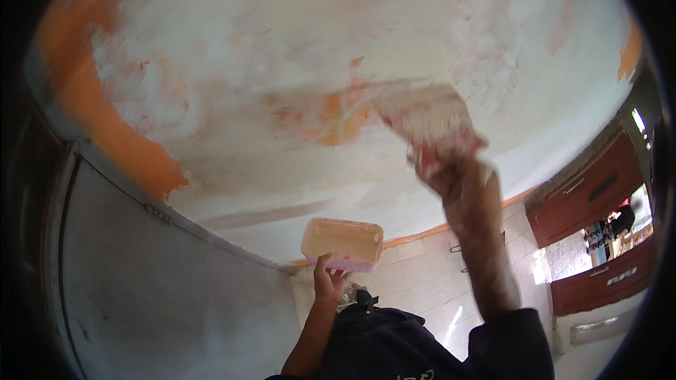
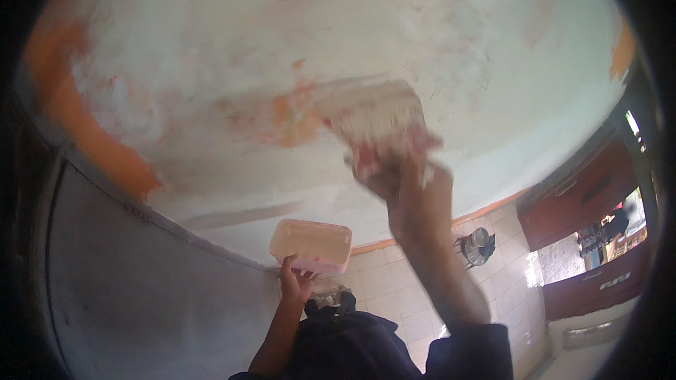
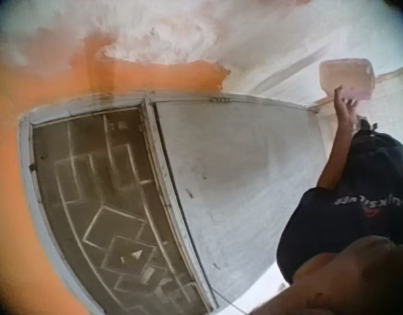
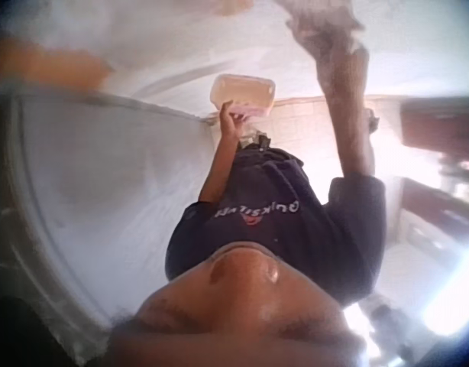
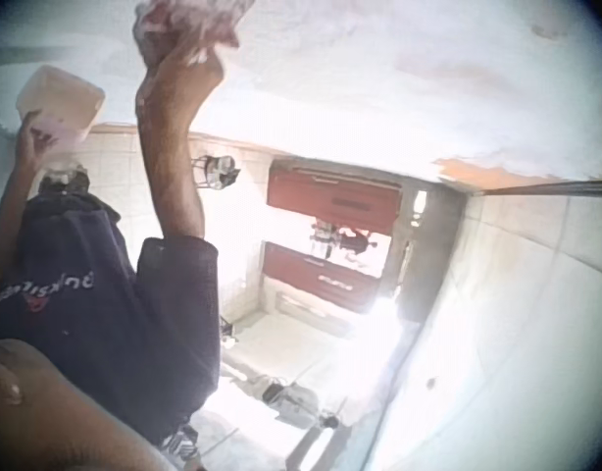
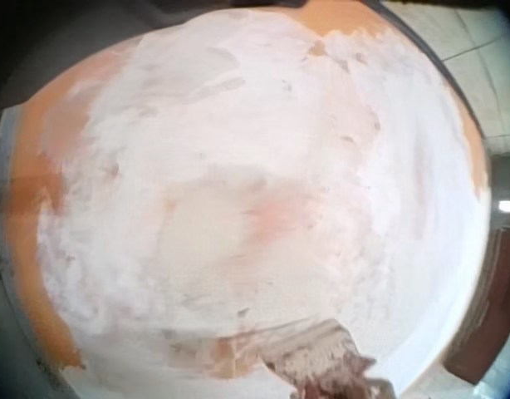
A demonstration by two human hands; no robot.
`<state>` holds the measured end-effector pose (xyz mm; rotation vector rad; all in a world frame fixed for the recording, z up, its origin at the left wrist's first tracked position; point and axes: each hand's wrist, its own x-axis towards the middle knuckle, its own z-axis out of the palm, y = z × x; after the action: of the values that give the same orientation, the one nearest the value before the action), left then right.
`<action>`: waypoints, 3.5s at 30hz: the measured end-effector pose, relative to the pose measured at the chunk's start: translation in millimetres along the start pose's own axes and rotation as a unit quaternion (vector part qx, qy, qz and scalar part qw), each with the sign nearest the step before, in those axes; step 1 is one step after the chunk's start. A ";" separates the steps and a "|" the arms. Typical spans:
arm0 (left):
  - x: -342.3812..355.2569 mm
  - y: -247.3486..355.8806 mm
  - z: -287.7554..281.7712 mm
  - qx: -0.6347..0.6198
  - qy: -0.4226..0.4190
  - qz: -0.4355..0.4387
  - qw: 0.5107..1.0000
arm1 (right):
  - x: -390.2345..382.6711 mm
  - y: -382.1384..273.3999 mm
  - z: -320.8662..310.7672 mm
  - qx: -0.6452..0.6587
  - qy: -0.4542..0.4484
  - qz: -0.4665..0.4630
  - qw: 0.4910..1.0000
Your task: The person applies plaster to an orange and white wall using a spreader, repeatedly scooping plaster from a pink tray and smoothing it onto the surface.
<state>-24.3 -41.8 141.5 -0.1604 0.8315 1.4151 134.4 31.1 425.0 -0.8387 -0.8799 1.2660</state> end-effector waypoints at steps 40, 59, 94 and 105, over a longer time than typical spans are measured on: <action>1.7 -7.5 5.6 0.019 0.011 -0.003 1.000 | 37.4 207.6 -130.5 -0.210 0.026 0.071 0.975; 2.6 0.6 1.0 0.008 -0.003 0.005 1.000 | 53.6 -37.4 27.3 -0.045 0.008 -0.003 0.999; 4.6 0.5 -5.9 0.001 0.029 0.013 0.999 | 6.5 26.2 -65.3 -0.115 0.102 -0.057 0.986; 9.6 -0.2 -8.4 -0.001 0.036 0.015 0.999 | 42.1 141.0 -72.7 -0.019 0.123 0.124 0.984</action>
<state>-28.2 -39.0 129.7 -0.2021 0.8946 1.4445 143.6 86.0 270.6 -1.1365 -0.6165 1.3266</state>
